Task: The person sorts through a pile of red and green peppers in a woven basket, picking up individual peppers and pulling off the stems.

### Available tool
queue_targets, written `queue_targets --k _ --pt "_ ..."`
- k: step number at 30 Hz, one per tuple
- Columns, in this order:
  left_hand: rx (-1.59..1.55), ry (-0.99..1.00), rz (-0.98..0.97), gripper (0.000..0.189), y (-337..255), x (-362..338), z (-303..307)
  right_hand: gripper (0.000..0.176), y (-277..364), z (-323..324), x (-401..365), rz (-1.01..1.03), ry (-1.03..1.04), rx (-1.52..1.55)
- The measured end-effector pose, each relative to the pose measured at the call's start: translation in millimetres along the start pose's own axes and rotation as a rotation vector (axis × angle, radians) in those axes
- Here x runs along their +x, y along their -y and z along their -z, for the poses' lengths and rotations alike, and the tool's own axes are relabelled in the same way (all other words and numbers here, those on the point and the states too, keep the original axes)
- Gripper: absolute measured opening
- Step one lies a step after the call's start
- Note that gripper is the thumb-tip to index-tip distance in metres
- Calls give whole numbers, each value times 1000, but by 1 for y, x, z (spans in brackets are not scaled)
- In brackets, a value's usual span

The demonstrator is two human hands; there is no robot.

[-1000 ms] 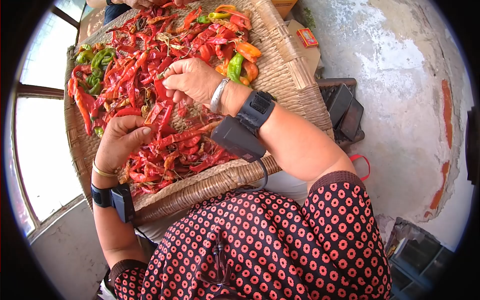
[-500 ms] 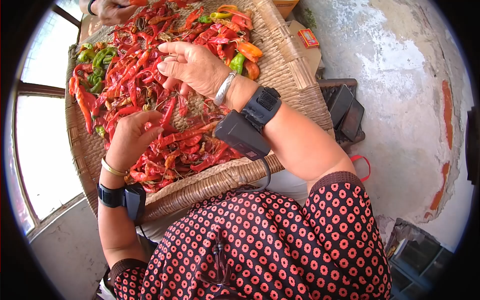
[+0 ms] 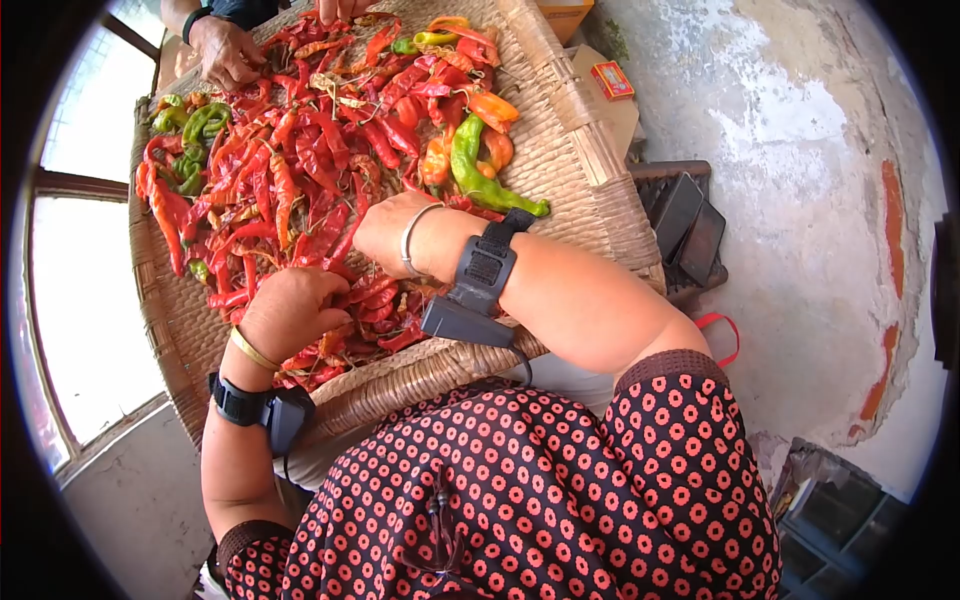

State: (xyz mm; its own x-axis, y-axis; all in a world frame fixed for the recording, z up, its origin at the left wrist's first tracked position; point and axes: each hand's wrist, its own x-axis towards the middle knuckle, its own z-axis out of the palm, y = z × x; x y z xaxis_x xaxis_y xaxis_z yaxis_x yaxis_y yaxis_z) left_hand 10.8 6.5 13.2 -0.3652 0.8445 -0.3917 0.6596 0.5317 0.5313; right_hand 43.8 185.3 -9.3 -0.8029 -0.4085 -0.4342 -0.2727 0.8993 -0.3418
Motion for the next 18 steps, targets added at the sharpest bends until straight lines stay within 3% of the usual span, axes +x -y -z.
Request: queue_targets --k 3,5,6,8,9,10,13,16,18 --pt "70 -62 -33 23 6 0 -3 18 -1 1 3 9 0 -14" --pt "57 -24 -91 16 8 -1 2 17 -1 11 3 13 -205 232" --pt "57 -25 -91 16 4 -3 7 17 0 14 3 13 -205 232" --pt "-338 -125 -59 10 -7 -10 20 15 0 19 4 101 -344 569" --pt "-281 -338 -114 8 -7 -10 23 17 -1 18 6 163 -398 574" --pt "-317 -458 -51 15 -3 -13 27 17 -2 18 5 163 -398 574" --pt "-328 -619 -65 30 -17 -16 37 16 0 26 -4 327 -23 1019" --pt "-290 -503 -189 26 -10 -9 26 15 3 31 -10 393 141 1259" --pt "-223 -464 -224 22 0 -8 22 13 3 36 -17 421 142 1314"
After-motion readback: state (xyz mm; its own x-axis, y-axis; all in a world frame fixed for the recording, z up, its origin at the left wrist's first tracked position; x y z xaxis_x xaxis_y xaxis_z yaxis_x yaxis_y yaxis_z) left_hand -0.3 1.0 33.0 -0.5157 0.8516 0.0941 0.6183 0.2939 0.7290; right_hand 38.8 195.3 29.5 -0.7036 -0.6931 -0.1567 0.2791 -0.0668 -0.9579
